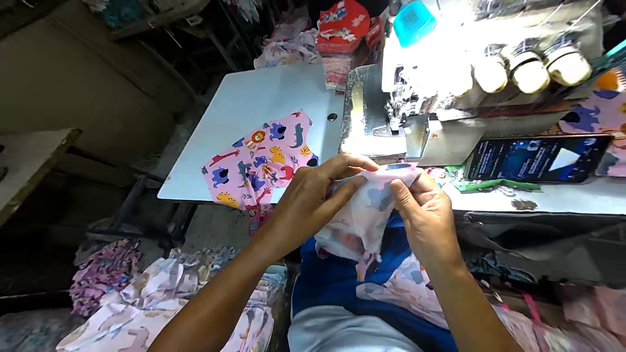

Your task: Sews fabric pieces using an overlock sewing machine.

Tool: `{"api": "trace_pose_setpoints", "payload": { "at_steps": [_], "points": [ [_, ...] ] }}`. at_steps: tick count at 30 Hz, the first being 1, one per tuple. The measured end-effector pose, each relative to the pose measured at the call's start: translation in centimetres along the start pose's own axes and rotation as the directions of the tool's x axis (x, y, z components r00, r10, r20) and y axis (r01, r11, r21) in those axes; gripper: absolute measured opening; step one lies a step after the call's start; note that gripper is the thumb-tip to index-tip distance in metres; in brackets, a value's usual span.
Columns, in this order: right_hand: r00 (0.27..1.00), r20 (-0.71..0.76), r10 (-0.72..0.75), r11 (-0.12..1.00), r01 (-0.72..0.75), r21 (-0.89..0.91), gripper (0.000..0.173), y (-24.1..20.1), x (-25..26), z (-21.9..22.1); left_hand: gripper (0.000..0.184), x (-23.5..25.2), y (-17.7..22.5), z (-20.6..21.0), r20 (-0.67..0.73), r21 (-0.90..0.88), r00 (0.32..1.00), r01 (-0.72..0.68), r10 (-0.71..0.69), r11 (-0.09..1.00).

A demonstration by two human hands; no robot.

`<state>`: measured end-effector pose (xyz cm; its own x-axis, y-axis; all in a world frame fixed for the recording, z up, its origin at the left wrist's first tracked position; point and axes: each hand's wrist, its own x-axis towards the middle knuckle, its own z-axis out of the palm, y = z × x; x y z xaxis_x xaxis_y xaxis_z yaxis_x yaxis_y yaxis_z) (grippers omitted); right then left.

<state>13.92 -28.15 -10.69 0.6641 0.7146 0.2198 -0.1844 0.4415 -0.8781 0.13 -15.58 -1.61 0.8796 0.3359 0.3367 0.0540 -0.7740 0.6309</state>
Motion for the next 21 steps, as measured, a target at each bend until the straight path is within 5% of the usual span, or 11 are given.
{"api": "trace_pose_setpoints", "payload": {
  "at_steps": [5, 9, 12, 16, 18, 21],
  "points": [
    [0.991, -0.059, -0.122, 0.984, 0.113, -0.136, 0.013, -0.4, 1.3, -1.5, 0.023, 1.1, -0.3, 0.8, -0.002, 0.060, 1.000, -0.004, 0.004, 0.998],
    [0.982, -0.068, -0.178, 0.972, 0.165, -0.167, 0.011, -0.9, 2.4, -2.6, 0.048, 1.1, -1.6, 0.2, 0.095, 0.175, 0.995, 0.019, -0.036, 0.984],
    [0.979, -0.062, -0.195, 0.957, 0.175, -0.232, 0.009, -1.1, 2.8, -3.6, 0.024, -0.9, -4.0, -1.3, 0.111, 0.329, 0.987, 0.075, -0.117, 0.941],
    [0.975, -0.053, -0.218, 0.951, 0.200, -0.234, 0.015, -1.2, 3.5, -4.4, 0.019, -3.7, -6.3, -5.4, 0.036, 0.345, 0.964, 0.236, -0.264, 0.908],
    [0.975, -0.045, -0.218, 0.954, 0.203, -0.222, 0.014, -1.2, 4.1, -4.2, 0.012, -3.3, -6.0, -7.3, -0.042, 0.271, 0.963, 0.267, -0.266, 0.925],
    [0.975, -0.044, -0.216, 0.949, 0.199, -0.243, 0.014, -1.3, 5.1, -3.3, 0.014, -0.2, -5.6, -7.8, -0.194, 0.399, 0.968, 0.223, -0.156, 0.889]
  ]
}}
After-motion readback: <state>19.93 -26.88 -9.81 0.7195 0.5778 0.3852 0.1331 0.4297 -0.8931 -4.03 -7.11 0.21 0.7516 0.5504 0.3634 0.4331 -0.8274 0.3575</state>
